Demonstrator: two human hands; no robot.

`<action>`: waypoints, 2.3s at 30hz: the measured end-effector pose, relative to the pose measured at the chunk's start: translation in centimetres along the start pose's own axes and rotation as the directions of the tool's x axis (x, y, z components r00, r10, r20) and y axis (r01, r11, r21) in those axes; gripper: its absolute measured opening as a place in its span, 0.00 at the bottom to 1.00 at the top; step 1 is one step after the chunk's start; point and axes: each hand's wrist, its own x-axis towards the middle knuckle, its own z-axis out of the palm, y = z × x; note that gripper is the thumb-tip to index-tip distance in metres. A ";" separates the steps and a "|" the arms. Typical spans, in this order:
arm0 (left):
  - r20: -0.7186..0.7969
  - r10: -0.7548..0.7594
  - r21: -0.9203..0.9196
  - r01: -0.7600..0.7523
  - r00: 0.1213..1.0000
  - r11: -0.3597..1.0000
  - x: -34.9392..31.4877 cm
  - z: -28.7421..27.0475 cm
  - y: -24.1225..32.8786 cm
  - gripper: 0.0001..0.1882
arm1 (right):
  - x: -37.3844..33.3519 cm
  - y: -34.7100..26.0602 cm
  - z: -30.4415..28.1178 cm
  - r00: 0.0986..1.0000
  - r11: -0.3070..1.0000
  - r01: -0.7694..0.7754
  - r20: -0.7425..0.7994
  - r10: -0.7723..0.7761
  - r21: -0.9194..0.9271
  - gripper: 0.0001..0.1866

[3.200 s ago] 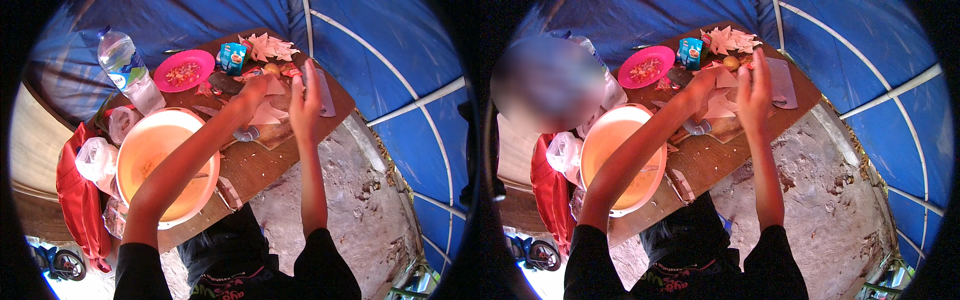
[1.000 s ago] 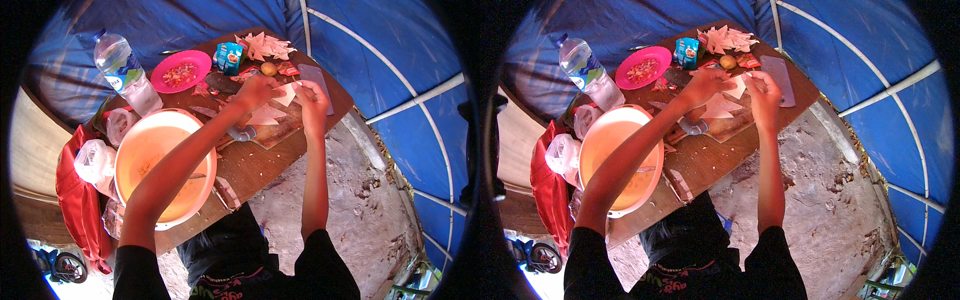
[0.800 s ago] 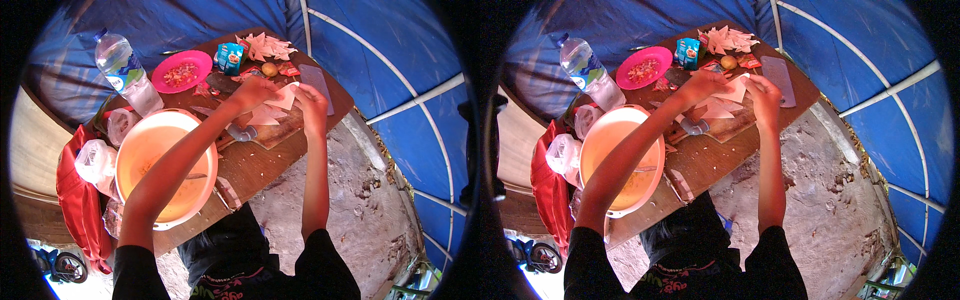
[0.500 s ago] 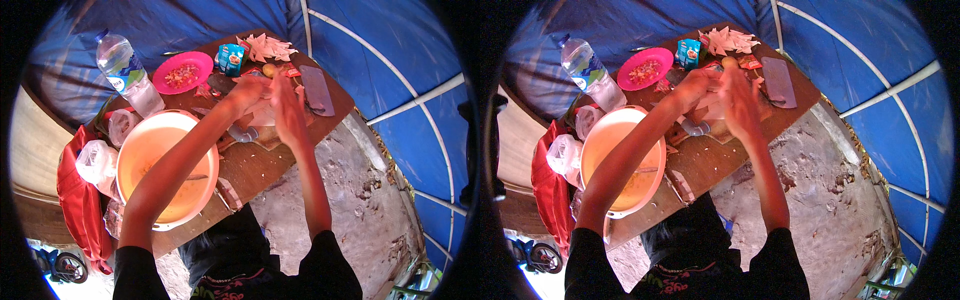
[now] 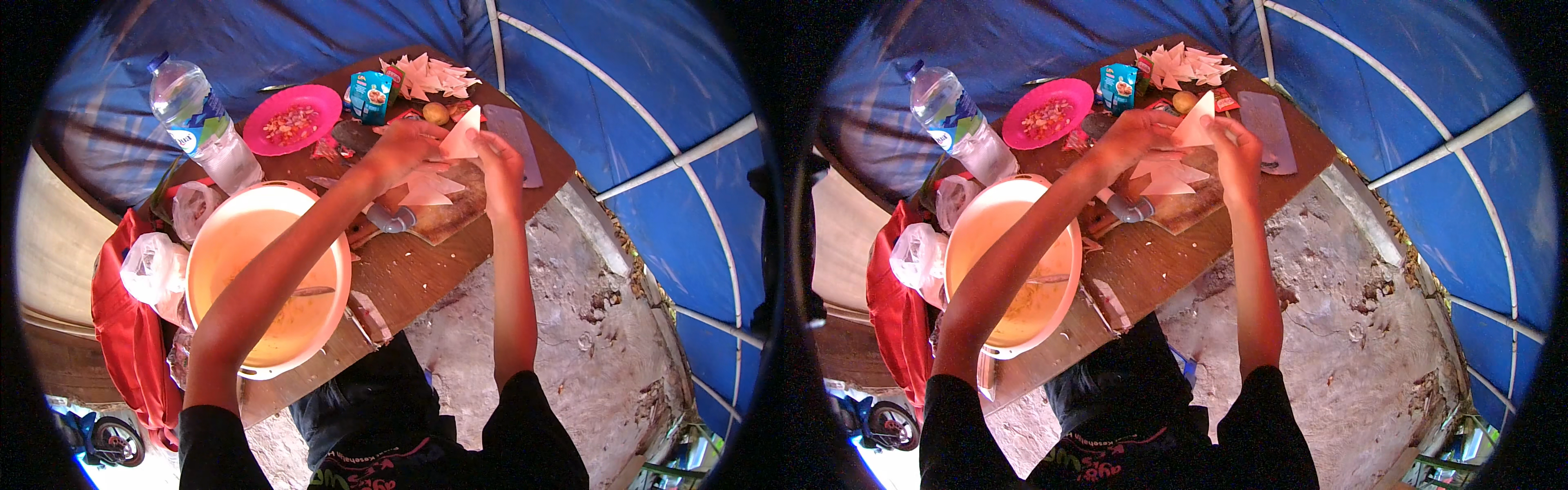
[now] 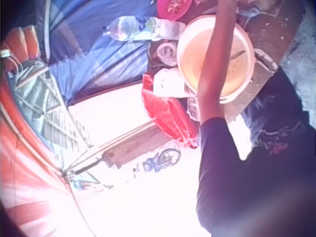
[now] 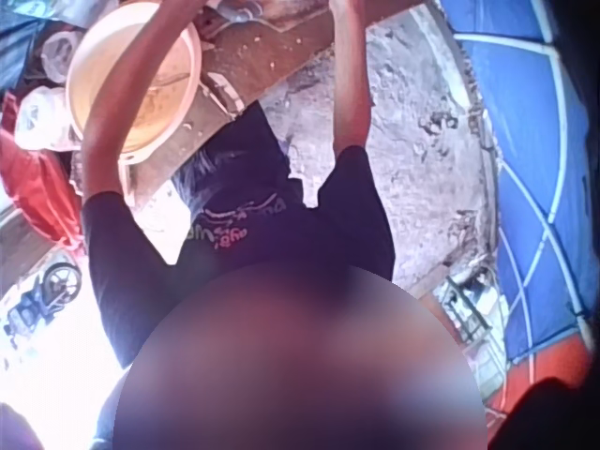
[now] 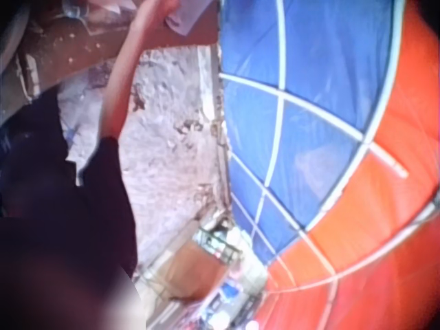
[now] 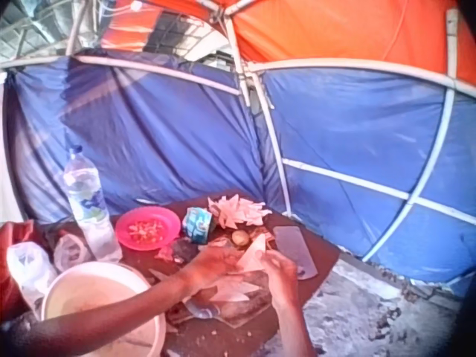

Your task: The person scoops a reddish filling from a pink bowl with a knife and places it onto triangular wrappers, then folds each wrapper into a sealed packet. The person repeats this process multiple times, stacking the finished wraps on the table.

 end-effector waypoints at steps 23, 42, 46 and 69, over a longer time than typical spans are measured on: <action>-0.204 0.017 0.409 0.069 0.979 0.910 -6.8 -5.0 2.3 0.12 | 1.0 0.7 -2.0 0.843 0.655 0.098 0.412 0.346 -0.749 0.14; -0.100 0.004 -0.279 -0.031 0.995 0.960 3.3 -0.1 -2.5 0.08 | -2.1 -1.4 1.4 0.588 0.432 0.772 0.265 -0.764 -0.467 0.26; -0.129 -0.043 -0.306 0.002 0.991 0.952 2.5 0.3 -2.2 0.08 | -2.5 0.0 1.4 0.912 0.495 0.388 0.246 -0.329 -0.777 0.31; -0.143 -0.107 -0.150 0.085 0.984 0.985 -1.1 -0.3 1.2 0.14 | -1.9 -0.2 1.4 0.877 0.774 0.471 0.137 -0.460 -0.423 0.25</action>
